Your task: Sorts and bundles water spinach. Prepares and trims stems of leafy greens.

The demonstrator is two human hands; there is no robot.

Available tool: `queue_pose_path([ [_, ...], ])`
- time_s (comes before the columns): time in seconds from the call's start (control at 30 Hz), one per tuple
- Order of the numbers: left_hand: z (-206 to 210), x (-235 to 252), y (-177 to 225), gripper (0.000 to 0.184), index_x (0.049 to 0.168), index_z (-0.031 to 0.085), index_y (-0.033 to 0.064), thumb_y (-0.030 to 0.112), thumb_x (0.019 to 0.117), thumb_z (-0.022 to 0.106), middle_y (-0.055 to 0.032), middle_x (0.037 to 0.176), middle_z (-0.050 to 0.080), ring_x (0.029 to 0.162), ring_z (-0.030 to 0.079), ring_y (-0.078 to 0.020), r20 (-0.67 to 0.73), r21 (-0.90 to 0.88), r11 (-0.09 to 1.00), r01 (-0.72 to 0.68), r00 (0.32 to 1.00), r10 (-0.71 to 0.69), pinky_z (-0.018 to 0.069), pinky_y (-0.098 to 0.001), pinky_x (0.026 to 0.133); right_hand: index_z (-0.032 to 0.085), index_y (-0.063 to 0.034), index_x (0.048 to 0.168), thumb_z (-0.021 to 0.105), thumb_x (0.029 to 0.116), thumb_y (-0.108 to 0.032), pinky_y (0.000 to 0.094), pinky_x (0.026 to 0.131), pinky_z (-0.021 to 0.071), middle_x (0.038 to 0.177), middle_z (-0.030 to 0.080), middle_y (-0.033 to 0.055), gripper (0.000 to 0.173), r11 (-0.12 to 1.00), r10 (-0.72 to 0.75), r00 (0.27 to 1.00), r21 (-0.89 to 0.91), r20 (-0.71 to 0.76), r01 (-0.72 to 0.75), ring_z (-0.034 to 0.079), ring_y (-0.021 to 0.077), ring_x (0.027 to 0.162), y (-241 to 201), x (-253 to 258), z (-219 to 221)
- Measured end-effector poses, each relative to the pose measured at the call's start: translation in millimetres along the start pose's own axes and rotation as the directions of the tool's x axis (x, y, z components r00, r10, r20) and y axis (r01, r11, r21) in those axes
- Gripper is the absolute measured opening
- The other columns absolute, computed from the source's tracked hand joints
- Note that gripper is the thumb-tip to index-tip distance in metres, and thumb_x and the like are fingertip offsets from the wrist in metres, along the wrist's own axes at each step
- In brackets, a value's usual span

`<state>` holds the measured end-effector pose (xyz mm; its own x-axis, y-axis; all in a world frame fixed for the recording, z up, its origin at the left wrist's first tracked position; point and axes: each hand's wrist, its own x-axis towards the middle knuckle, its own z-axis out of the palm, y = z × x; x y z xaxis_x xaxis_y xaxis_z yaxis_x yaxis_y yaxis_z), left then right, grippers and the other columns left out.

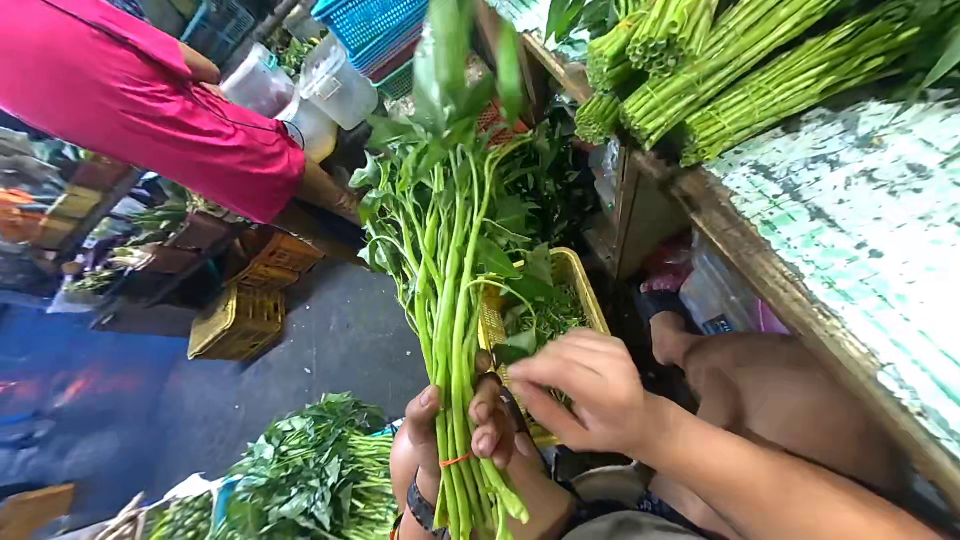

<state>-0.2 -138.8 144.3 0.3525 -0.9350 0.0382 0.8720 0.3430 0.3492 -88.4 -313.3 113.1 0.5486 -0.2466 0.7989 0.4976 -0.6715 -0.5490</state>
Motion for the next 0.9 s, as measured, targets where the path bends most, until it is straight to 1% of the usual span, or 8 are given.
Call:
queue_pose_path([
  [0.07, -1, 3, 1, 0.046, 0.120, 0.060, -0.0003, 0.030, 0.0885, 0.074, -0.0099, 0.081, 0.066, 0.067, 0.070, -0.0246, 0.016, -0.046, 0.999, 0.016, 1.000, -0.015, 0.0602, -0.0379, 0.062, 0.073, -0.0113, 0.116, 0.050, 0.1066, -0.032, 0.0368, 0.065, 0.0579, 0.092, 0.074, 0.0061, 0.032, 0.954, 0.296, 0.921, -0.125, 0.252, -0.273, 0.070, 0.0176, 0.075, 3, 1, 4],
  [0.1, 0, 4, 0, 0.046, 0.119, 0.060, -0.0001, 0.030, 0.0877, 0.075, -0.0091, 0.080, 0.066, 0.065, 0.070, -0.0243, 0.014, -0.045, 0.999, 0.024, 1.000, -0.024, 0.0603, -0.0381, 0.061, 0.070, -0.0120, 0.125, 0.048, 0.1071, -0.033, 0.0397, 0.070, 0.0593, 0.105, 0.074, 0.0074, 0.036, 0.897, 0.441, 0.826, -0.137, 0.350, -0.421, 0.071, 0.0187, 0.080, 6, 4, 4],
  [0.17, 0, 5, -3, 0.047, 0.119, 0.059, 0.0006, 0.031, 0.0883, 0.075, -0.0087, 0.080, 0.065, 0.066, 0.069, -0.0245, 0.003, -0.031, 0.999, 0.039, 0.999, -0.039, 0.0604, -0.0389, 0.062, 0.070, -0.0125, 0.127, 0.049, 0.1074, -0.033, 0.0365, 0.079, 0.0591, 0.114, 0.072, 0.0054, 0.035, 0.728, 0.632, 0.657, -0.023, 0.411, -0.685, 0.069, 0.0146, 0.084, 17, 11, 5],
  [0.23, 1, 5, -6, 0.048, 0.120, 0.060, -0.0002, 0.031, 0.0875, 0.075, -0.0093, 0.079, 0.066, 0.065, 0.069, -0.0250, -0.020, -0.018, 0.997, 0.069, 0.997, -0.069, 0.0604, -0.0399, 0.062, 0.071, -0.0063, 0.120, 0.055, 0.1062, -0.024, 0.0313, 0.077, 0.0612, 0.104, 0.074, 0.0046, 0.028, 0.515, 0.738, 0.567, 0.238, 0.365, -0.823, 0.071, 0.0112, 0.080, 24, 17, 4],
  [0.33, 2, 3, -12, 0.049, 0.121, 0.058, 0.0001, 0.031, 0.0877, 0.075, -0.0091, 0.081, 0.065, 0.067, 0.069, -0.0245, -0.042, -0.022, 0.990, 0.138, 0.989, -0.139, 0.0602, -0.0394, 0.063, 0.069, -0.0024, 0.113, 0.058, 0.1046, -0.014, 0.0301, 0.070, 0.0618, 0.091, 0.074, 0.0056, 0.018, 0.279, 0.813, 0.497, 0.545, 0.305, -0.791, 0.070, 0.0128, 0.072, 24, 24, -6],
  [0.57, 5, 10, -20, 0.051, 0.121, 0.060, -0.0002, 0.034, 0.0880, 0.076, -0.0095, 0.080, 0.066, 0.067, 0.070, -0.0250, -0.020, 0.005, 0.972, 0.234, 0.972, -0.234, 0.0608, -0.0395, 0.063, 0.071, -0.0050, 0.101, 0.063, 0.0960, 0.003, 0.0260, 0.066, 0.0602, 0.083, 0.072, 0.0034, 0.012, 0.253, 0.843, 0.514, 0.725, 0.160, -0.641, 0.067, 0.0103, 0.068, 16, 27, -8],
  [0.7, 10, 18, -21, 0.048, 0.119, 0.060, -0.0013, 0.029, 0.0859, 0.076, -0.0089, 0.077, 0.066, 0.065, 0.071, -0.0257, 0.058, -0.200, 0.954, 0.225, 0.974, -0.218, 0.0607, -0.0383, 0.061, 0.070, -0.0065, 0.110, 0.070, 0.0921, -0.003, 0.0300, 0.081, 0.0632, 0.096, 0.074, 0.0012, 0.018, 0.497, 0.732, 0.682, 0.689, -0.007, -0.527, 0.071, 0.0095, 0.086, 16, 18, -7],
  [0.9, 6, 26, -22, 0.047, 0.115, 0.060, 0.0008, 0.035, 0.0874, 0.074, -0.0078, 0.081, 0.067, 0.067, 0.071, -0.0230, 0.107, -0.347, 0.916, 0.202, 0.979, -0.175, 0.0603, -0.0328, 0.060, 0.070, -0.0007, 0.113, 0.075, 0.0897, -0.006, 0.0327, 0.086, 0.0638, 0.115, 0.071, 0.0083, 0.024, 0.857, 0.409, 0.884, 0.428, -0.225, -0.287, 0.071, 0.0132, 0.099, 20, 6, 11],
])
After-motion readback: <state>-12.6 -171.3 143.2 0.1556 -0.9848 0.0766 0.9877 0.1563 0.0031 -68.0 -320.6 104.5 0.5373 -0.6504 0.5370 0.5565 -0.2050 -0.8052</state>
